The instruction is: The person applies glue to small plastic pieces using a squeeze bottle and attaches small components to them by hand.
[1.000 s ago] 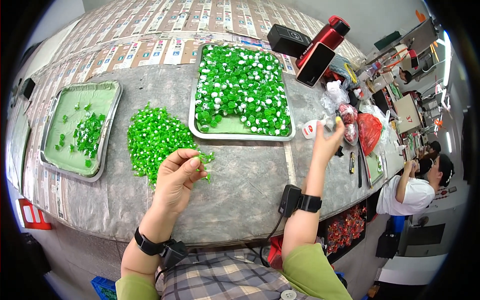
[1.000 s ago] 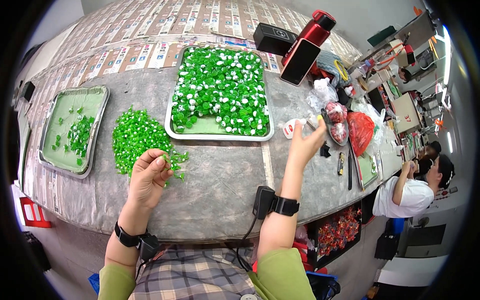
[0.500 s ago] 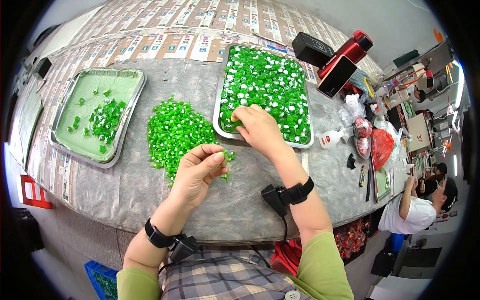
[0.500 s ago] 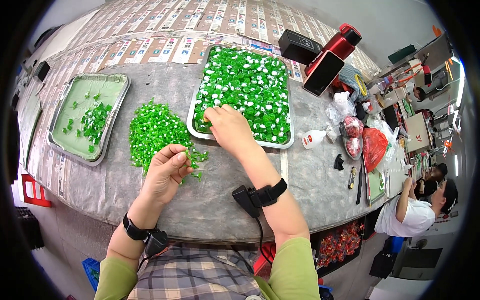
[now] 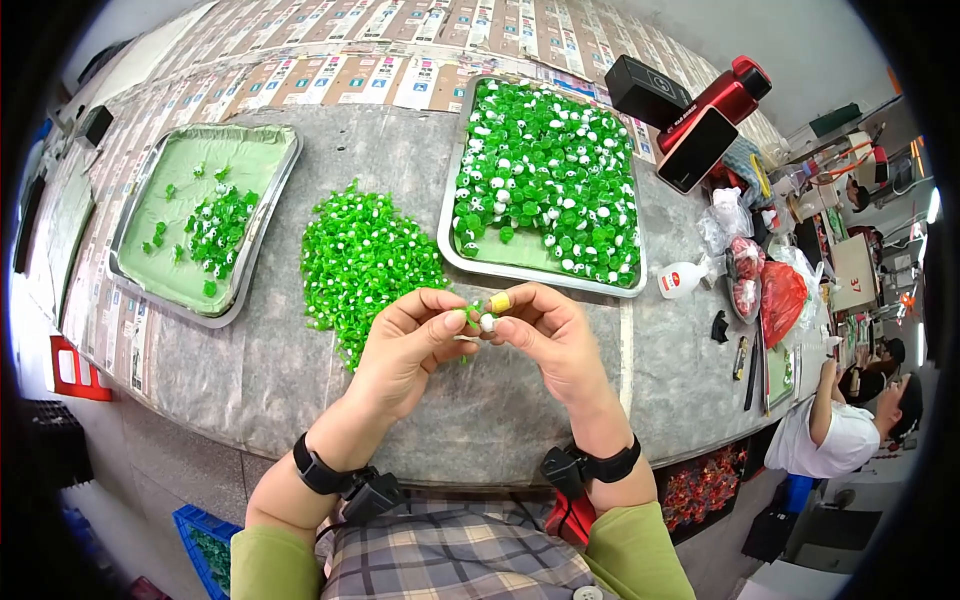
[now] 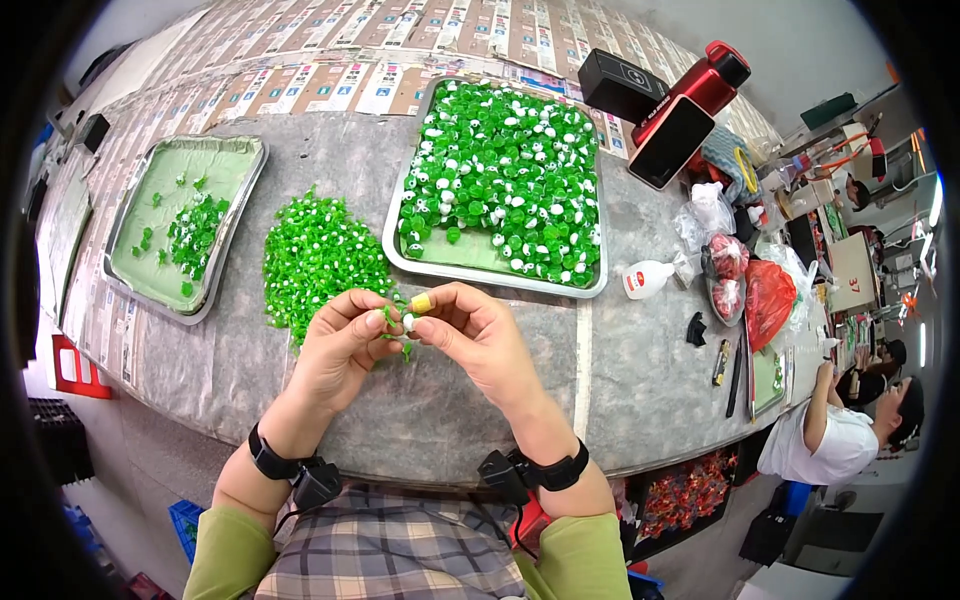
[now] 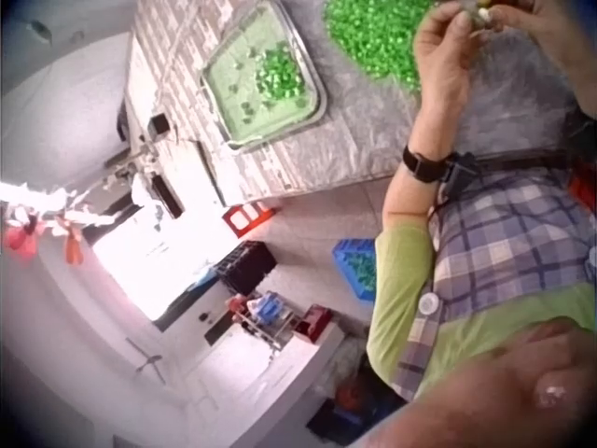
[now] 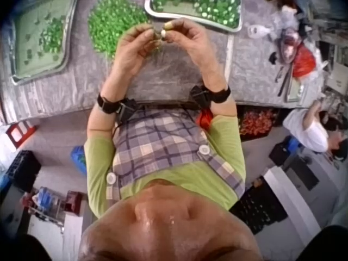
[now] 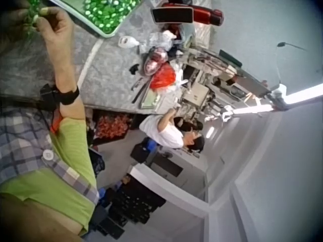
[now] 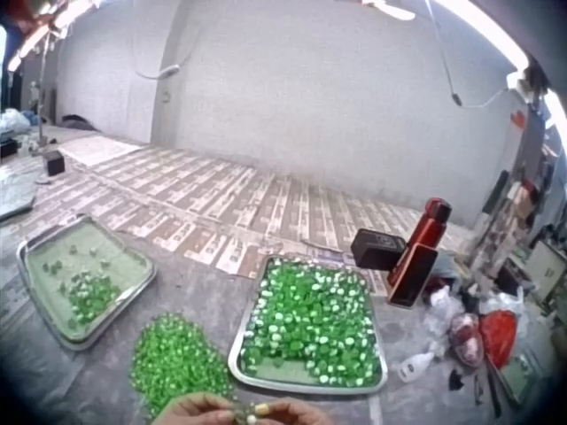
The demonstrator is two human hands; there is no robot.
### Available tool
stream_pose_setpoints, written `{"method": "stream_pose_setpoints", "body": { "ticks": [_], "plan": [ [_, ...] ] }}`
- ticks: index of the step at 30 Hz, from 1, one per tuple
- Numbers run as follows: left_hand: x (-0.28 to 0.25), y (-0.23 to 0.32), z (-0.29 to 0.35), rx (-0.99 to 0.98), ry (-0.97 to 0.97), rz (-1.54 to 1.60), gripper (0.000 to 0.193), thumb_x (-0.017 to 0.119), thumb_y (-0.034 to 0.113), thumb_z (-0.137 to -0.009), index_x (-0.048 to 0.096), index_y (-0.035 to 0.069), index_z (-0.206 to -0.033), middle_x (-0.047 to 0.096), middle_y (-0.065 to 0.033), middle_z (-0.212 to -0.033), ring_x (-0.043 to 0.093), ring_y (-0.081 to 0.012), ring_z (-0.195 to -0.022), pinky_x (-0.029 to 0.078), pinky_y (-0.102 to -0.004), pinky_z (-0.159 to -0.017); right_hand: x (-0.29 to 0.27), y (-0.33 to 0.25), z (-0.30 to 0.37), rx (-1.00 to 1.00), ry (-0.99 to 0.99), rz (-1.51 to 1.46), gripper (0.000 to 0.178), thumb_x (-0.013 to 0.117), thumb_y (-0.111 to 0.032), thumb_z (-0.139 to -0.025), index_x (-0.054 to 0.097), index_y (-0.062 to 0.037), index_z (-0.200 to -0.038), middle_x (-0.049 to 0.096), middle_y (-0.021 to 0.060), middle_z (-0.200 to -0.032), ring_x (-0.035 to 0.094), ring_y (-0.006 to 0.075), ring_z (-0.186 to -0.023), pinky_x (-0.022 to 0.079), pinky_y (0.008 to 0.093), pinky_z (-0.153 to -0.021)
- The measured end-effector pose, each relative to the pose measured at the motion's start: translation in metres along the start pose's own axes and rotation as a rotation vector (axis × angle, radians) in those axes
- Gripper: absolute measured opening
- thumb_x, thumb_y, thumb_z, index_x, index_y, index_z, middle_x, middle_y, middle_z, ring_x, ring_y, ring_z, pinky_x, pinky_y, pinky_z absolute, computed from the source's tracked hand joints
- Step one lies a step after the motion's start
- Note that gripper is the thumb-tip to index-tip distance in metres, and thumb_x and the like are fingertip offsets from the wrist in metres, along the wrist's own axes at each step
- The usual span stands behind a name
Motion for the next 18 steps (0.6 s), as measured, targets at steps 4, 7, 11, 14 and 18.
{"method": "stream_pose_setpoints", "body": {
  "ticks": [4,7,11,14,18],
  "plan": [
    [0.0004,-0.0013,-0.0006,-0.007,0.001,-0.019,0.014,0.057,0.011,-0.078,0.053,0.005,-0.090,0.058,-0.0054,-0.085,0.057,-0.0130,-0.077,0.048,-0.0243,-0.067,-0.0021,0.0027,0.0028,-0.011,0.023,-0.048,0.018,0.058,-0.003,-0.076,0.054,0.0002,-0.093,0.057,0.0035,-0.087,0.054,0.0083,-0.079,0.044,0.0198,-0.070],
    [-0.0010,-0.0019,-0.0004,0.000,0.018,-0.015,0.013,0.056,0.010,-0.078,0.053,0.005,-0.090,0.059,-0.0055,-0.084,0.057,-0.0128,-0.076,0.048,-0.0243,-0.067,-0.0012,0.0027,0.0063,-0.042,0.042,0.032,0.018,0.058,-0.001,-0.075,0.054,0.0007,-0.093,0.057,0.0048,-0.088,0.055,0.0091,-0.079,0.045,0.0201,-0.070],
    [-0.0031,-0.0021,-0.0005,0.022,0.045,-0.034,0.013,0.057,0.010,-0.078,0.053,0.004,-0.089,0.059,-0.0052,-0.082,0.057,-0.0123,-0.074,0.048,-0.0242,-0.066,-0.0025,-0.0004,0.0072,-0.090,0.084,0.031,0.020,0.058,0.002,-0.074,0.054,0.0010,-0.093,0.058,0.0059,-0.089,0.055,0.0100,-0.081,0.045,0.0205,-0.073],
    [-0.0023,0.0009,0.0005,0.044,0.070,-0.096,0.013,0.058,0.010,-0.077,0.054,0.004,-0.088,0.059,-0.0047,-0.081,0.057,-0.0115,-0.071,0.048,-0.0238,-0.065,-0.0037,-0.0044,0.0081,-0.117,0.091,-0.008,0.020,0.058,0.004,-0.073,0.054,0.0010,-0.093,0.058,0.0063,-0.089,0.055,0.0101,-0.082,0.045,0.0205,-0.074],
    [-0.0028,0.0022,0.0028,0.071,0.077,-0.175,0.012,0.059,0.009,-0.076,0.056,0.003,-0.085,0.059,-0.0040,-0.079,0.056,-0.0103,-0.069,0.048,-0.0229,-0.064,0.0009,-0.0068,0.0089,-0.110,0.078,0.024,0.019,0.059,0.003,-0.073,0.054,0.0010,-0.092,0.058,0.0065,-0.089,0.055,0.0099,-0.083,0.045,0.0204,-0.074]
  ]
}}
Point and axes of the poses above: each hand's wrist, its own z-axis away from the middle knuckle, its own x-axis out of the palm, y = z × x, the point moved 7 cm from there along -z, towards the middle knuckle
